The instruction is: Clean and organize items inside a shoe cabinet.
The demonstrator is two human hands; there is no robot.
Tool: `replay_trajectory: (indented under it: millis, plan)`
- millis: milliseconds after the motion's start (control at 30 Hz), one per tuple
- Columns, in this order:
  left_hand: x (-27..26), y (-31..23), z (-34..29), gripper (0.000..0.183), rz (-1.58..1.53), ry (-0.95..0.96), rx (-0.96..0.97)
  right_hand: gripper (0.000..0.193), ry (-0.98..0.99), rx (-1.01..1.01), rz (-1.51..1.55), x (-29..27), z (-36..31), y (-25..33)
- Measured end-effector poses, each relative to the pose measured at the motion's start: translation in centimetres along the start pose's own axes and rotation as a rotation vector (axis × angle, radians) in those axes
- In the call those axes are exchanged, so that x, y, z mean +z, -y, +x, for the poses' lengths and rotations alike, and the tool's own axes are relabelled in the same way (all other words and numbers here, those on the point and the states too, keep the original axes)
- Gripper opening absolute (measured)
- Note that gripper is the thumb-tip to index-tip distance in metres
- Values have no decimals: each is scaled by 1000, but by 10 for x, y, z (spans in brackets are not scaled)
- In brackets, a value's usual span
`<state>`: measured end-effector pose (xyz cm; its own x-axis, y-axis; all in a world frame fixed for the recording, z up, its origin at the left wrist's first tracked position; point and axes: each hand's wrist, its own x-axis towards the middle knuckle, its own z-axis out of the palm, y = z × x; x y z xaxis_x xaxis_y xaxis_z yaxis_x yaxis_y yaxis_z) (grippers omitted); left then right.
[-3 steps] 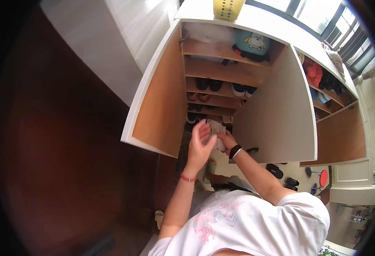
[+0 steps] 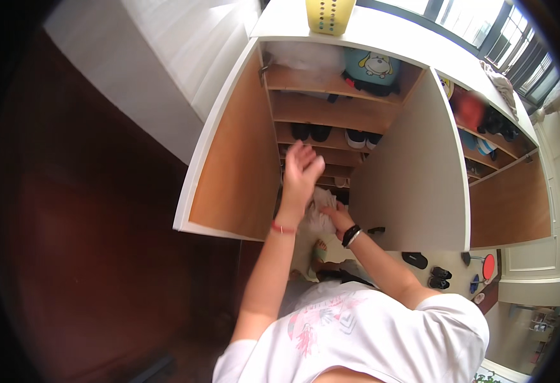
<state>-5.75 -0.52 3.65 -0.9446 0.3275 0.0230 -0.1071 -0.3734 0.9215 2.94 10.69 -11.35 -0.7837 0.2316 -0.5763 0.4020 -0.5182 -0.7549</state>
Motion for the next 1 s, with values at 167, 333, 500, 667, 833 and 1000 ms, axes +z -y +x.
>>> replay_trajectory:
  millis: [167,333,500,667,833,1000]
  plan:
    - [4,-26,174,81,259,-84,160,62,167,60,-128,6,-11,-28]
    - [20,-16,284,75,-77,-318,9,71,222,-12,-296,-1,-35,-3]
    - [23,-12,322,83,-97,-388,-19,79,95,50,-139,-18,-29,4]
    - [22,5,337,71,-45,-453,298,73,-47,13,-83,-21,-17,9]
    - [-5,21,352,63,200,-236,142,73,-54,1,9,-16,-11,15]
    - [-28,48,378,49,497,-152,254,69,-56,-1,30,-3,-6,19]
